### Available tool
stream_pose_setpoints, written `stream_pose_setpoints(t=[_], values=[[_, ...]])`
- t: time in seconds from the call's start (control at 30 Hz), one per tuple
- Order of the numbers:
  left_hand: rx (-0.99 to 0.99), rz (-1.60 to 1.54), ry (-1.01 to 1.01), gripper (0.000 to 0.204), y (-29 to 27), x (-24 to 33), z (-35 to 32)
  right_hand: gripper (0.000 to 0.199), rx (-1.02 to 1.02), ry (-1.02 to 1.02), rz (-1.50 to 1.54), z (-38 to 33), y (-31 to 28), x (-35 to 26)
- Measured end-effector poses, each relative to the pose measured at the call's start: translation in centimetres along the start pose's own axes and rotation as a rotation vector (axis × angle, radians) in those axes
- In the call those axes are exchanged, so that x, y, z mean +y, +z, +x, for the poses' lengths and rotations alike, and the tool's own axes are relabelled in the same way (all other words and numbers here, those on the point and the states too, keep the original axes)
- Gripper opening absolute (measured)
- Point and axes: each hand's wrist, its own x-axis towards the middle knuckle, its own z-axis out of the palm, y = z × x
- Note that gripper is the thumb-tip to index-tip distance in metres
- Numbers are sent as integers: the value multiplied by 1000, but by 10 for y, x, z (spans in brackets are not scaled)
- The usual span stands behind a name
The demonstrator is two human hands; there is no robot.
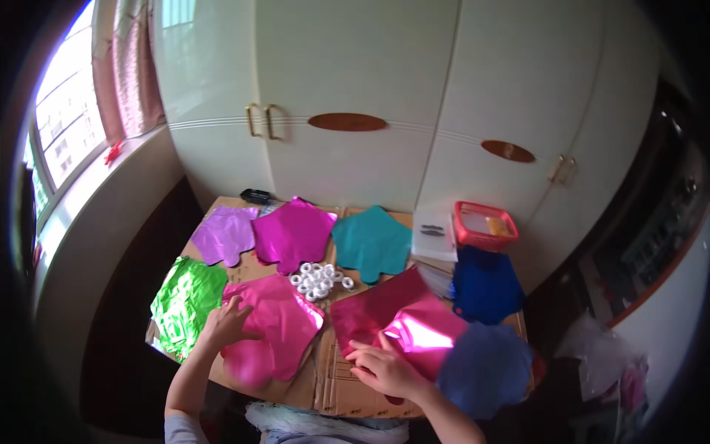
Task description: The recorder is folding colorful plastic sheets and placing them into clear plastic sleeves with cardboard inserts.
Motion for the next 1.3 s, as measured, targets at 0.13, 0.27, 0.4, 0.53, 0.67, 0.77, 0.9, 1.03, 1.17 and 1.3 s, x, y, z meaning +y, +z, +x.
stream_pose_setpoints(t=[0.13,0.27,0.4,0.53,0.67,0.77,0.9,1.03,1.17,1.3], values=[[342,-126,384,48,-44,26,2,14,-2,133,-40,-32,55,30],[290,-547,950,31,-145,97,19,21,-22,213,-130,-42,53,37],[228,-991,1533,19,-204,166,-14,31,-221,142,-141,-19,47,18],[649,-1317,1653,65,-187,200,-22,38,-56,105,-184,-38,34,19],[1020,-966,1846,51,-166,202,-21,43,174,228,-393,-79,-8,-3],[1238,-754,1868,53,-123,203,-33,48,282,501,-666,-125,-32,-10],[799,-440,1669,31,-87,227,1,41,294,651,-759,-172,-28,-4],[271,-182,1305,34,4,259,72,22,452,577,-713,-189,-8,17],[198,-226,1289,32,41,289,87,10,627,649,-615,-187,-10,18],[217,-327,1423,39,61,322,79,14,790,752,-347,-188,-17,19]])
